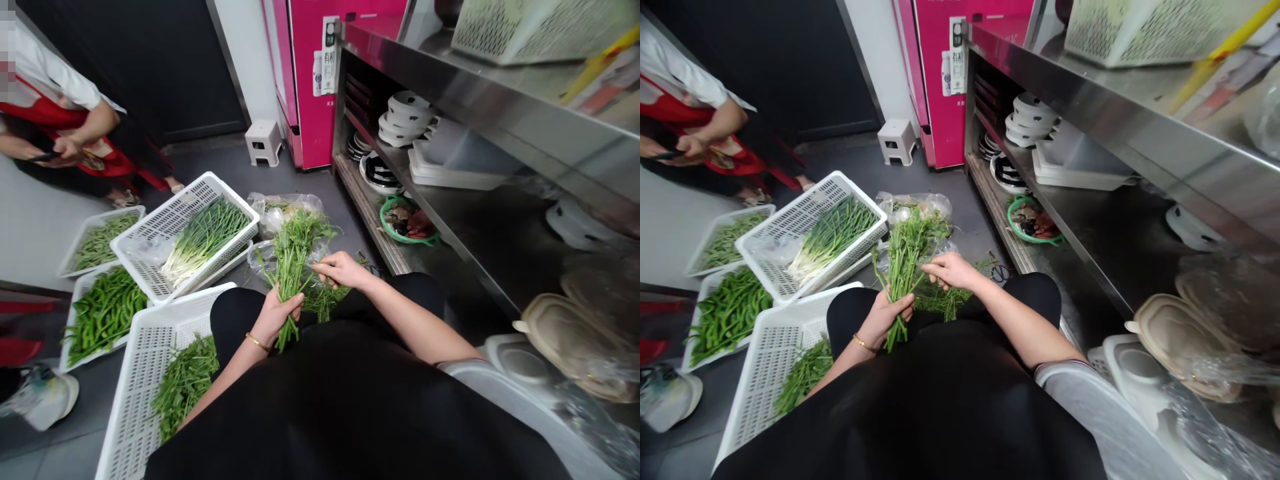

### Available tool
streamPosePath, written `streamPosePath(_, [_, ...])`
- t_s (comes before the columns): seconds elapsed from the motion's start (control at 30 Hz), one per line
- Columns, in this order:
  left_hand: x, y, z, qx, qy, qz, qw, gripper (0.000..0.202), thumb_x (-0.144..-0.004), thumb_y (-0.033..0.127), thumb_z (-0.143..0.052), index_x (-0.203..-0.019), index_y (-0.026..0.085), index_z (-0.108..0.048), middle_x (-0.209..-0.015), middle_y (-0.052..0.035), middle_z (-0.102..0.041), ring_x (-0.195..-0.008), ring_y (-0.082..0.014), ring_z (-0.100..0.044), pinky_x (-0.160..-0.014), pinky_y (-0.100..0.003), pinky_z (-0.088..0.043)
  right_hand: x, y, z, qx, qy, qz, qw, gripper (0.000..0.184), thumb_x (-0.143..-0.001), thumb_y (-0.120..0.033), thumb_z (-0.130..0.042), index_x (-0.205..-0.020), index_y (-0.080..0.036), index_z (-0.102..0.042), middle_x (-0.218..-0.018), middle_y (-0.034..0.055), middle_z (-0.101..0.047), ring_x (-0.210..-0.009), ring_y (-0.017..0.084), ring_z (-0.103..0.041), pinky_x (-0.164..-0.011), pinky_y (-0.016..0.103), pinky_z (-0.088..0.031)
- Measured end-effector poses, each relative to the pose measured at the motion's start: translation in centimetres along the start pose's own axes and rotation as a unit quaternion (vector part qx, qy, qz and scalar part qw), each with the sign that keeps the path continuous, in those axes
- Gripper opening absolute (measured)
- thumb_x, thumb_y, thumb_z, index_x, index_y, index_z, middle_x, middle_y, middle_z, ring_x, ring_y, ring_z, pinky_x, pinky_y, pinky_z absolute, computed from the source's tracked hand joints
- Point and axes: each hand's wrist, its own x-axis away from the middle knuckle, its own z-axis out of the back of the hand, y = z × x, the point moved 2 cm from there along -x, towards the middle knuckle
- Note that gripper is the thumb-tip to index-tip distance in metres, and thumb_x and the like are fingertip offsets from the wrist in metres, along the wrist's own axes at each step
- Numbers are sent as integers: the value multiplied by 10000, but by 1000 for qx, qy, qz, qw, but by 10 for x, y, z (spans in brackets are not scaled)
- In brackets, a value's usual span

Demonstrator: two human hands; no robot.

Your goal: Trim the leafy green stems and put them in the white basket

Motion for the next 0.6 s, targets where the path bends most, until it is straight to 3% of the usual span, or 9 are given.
streamPosePath(0.07, [-2,2,-4,13,-24,-1,1000,330,-700,289,-707,-860,185,-438,-535,91,-454,-385,-52,-402,-390,-197,-356,3,5,-4,-103,29,-10,994,417,-738,-524,-577,-553,-154,-528,-365,-65,-428,-304,57,-403,-338,175,-323])
streamPosePath(0.17, [-6,7,-10,15,-57,-11,998,316,-705,280,-707,-830,187,-432,-521,89,-450,-389,-57,-409,-394,-203,-358,2,11,-3,-241,110,-15,964,408,-702,-510,-621,-535,-167,-475,-345,-82,-365,-284,47,-348,-302,172,-250])
streamPosePath(0.23, [-7,11,-12,21,-67,-9,998,315,-704,278,-707,-847,181,-443,-531,84,-454,-391,-57,-407,-390,-206,-359,0,15,14,-299,203,-5,932,418,-658,-495,-660,-528,-186,-410,-349,-101,-310,-283,34,-298,-293,167,-207])
streamPosePath(0.33, [-6,11,-9,30,-49,2,998,334,-695,275,-713,-896,170,-468,-546,81,-454,-394,-54,-405,-389,-206,-362,8,24,57,-318,325,45,889,477,-643,-526,-651,-539,-206,-313,-377,-126,-214,-302,21,-215,-303,157,-191])
streamPosePath(0.37, [-6,9,-7,30,-39,4,999,336,-693,271,-714,-901,168,-471,-549,81,-455,-396,-53,-408,-391,-206,-364,13,29,68,-292,324,50,898,476,-669,-567,-609,-545,-208,-323,-379,-121,-224,-307,27,-225,-308,162,-206])
streamPosePath(0.43, [-5,6,-2,27,-19,0,999,331,-690,265,-716,-893,169,-472,-550,80,-461,-396,-54,-412,-394,-205,-367,24,38,79,-172,248,20,953,460,-697,-601,-563,-544,-204,-390,-377,-93,-308,-324,45,-310,-327,182,-259])
streamPosePath(0.47, [-5,5,0,24,-11,-4,1000,328,-690,262,-716,-886,170,-470,-547,80,-463,-395,-54,-412,-393,-205,-367,28,43,77,-104,193,-1,976,446,-691,-587,-582,-538,-196,-431,-382,-73,-356,-344,55,-362,-343,191,-284])
streamPosePath(0.53, [-6,3,2,15,-3,-13,1000,328,-689,263,-716,-883,173,-467,-546,80,-471,-394,-57,-415,-394,-206,-370,33,46,64,3,99,-28,995,385,-656,-511,-655,-545,-170,-515,-416,-43,-443,-397,67,-446,-381,194,-322])
streamPosePath(0.6, [-7,4,2,4,-1,-20,1000,336,-688,274,-716,-890,177,-465,-541,82,-474,-390,-59,-416,-396,-207,-375,28,39,46,20,78,-35,996,322,-652,-461,-678,-661,-149,-597,-498,-30,-524,-435,68,-493,-399,183,-343])
